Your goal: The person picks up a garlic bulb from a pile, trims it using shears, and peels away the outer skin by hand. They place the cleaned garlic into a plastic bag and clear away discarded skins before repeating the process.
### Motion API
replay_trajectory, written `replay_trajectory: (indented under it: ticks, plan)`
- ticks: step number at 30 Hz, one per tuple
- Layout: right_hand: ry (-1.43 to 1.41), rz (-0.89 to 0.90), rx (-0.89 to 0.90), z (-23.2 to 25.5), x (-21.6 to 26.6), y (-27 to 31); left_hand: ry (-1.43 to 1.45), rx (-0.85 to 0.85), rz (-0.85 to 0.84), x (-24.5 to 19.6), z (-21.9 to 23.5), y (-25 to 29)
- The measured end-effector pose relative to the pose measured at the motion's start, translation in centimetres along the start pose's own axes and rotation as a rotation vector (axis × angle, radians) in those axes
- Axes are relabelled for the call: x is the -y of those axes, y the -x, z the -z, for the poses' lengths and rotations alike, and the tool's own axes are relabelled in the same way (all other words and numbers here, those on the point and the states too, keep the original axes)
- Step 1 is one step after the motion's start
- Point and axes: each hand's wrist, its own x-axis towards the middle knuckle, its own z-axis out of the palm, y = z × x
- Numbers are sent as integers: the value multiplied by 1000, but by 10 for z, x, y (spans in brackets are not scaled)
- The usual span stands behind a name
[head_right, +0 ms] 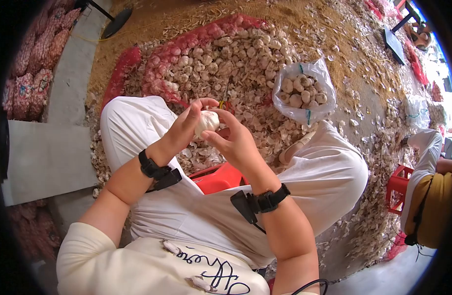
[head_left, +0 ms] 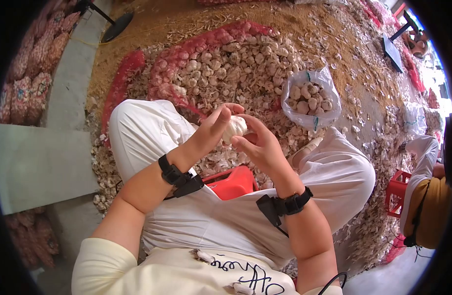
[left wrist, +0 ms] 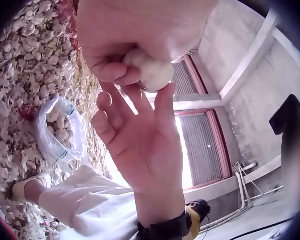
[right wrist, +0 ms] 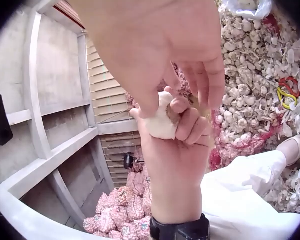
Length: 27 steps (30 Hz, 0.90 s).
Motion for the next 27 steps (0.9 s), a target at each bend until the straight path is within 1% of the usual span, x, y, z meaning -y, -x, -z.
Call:
replay_trajectory:
  ticks: [4, 5, 6, 7, 9, 10, 11, 13, 14, 15, 17, 18, 19, 21, 22, 24, 25, 27]
  plan:
    - [-42, 32, -5, -5, 2, 1, 10, 41, 47, -7, 2, 0]
    - [-68, 54, -9, -6, 3, 2, 12, 93, 36, -8, 3, -1]
    - [-44, 17, -69, -6, -2, 0, 16, 145, 25, -8, 3, -1]
    - [-126, 6, -64, -4, -5, -2, 18, 141, 29, -7, 1, 0]
    - [-308, -13, -49, 0, -8, -9, -145, 95, -107, -7, -6, -1]
    - [-381, -57, -25, 4, -6, -9, -141, 80, -156, -10, -8, 1]
    - [-383, -66, -25, 7, -4, -7, -136, 77, -149, -12, -11, 2]
    - [-539, 0, -7, 7, 8, -3, -183, 73, -214, -14, -14, 3]
    - [-491, 22, -11, 9, 6, -4, -201, 65, -201, -17, -15, 3]
    - [-408, 3, -29, 7, 9, -3, -195, 58, -188, -15, -14, 2]
    - [-447, -25, 9, 14, -1, -8, -292, 132, -177, -9, -10, 3]
    - [-482, -49, -29, 14, 0, -8, -322, 114, -138, -12, -10, 4]
    - [-444, -65, -3, 16, -3, -8, -342, 83, -116, -9, -8, 3]
    - [-484, -102, -5, 19, -4, -10, -280, 97, -159, -7, -9, 2]
    - [-485, -108, -4, 19, -4, -9, -276, 95, -154, -6, -11, 3]
    - [-613, -174, -51, 18, -3, -10, -242, 95, -172, -7, -13, 3]
    - [-612, -174, -51, 19, -4, -10, -241, 95, -172, -9, -12, 3]
    - [-732, -189, -7, 20, -8, -10, -257, 135, -216, -10, -12, 5]
